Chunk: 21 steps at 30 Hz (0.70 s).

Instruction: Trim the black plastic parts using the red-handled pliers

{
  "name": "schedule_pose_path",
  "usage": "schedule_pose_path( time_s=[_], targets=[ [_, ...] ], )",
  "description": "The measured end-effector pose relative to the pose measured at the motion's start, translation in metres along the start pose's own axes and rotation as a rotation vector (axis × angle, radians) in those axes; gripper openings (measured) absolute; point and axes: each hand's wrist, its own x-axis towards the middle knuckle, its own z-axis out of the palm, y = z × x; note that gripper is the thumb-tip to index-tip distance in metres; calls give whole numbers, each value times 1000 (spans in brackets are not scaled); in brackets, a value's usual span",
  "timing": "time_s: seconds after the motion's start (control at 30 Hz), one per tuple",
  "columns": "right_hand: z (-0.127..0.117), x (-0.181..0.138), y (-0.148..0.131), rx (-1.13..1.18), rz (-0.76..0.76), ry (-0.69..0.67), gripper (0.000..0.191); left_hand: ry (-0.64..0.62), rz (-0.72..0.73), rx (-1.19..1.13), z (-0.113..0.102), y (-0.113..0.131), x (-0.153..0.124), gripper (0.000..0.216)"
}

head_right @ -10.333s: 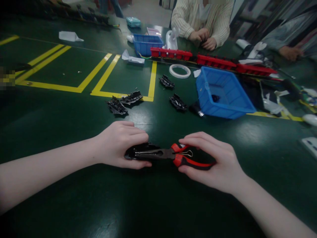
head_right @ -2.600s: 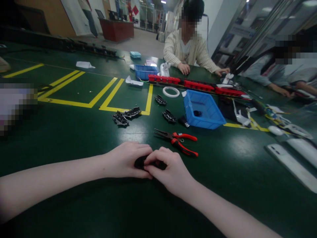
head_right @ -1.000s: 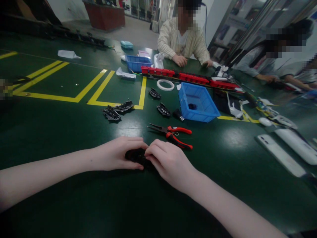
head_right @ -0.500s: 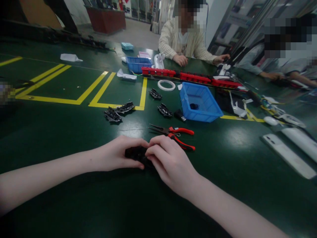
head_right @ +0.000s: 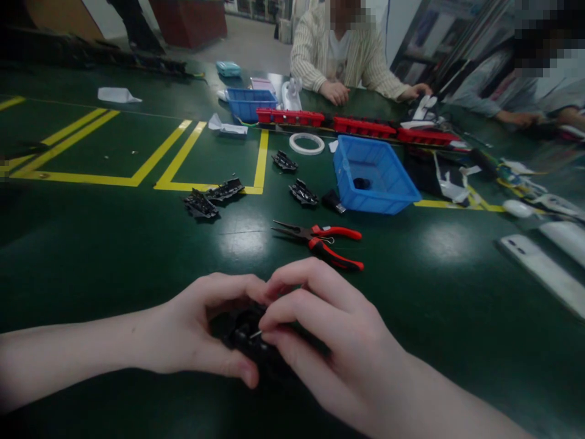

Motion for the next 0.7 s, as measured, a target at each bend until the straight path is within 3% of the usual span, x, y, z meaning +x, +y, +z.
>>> schedule_pose_path(
  time_s=[0.7],
  targets=[
    [8, 1, 12, 80, -8, -111, 11, -98, -135, 170, -7, -4, 6, 29]
  ],
)
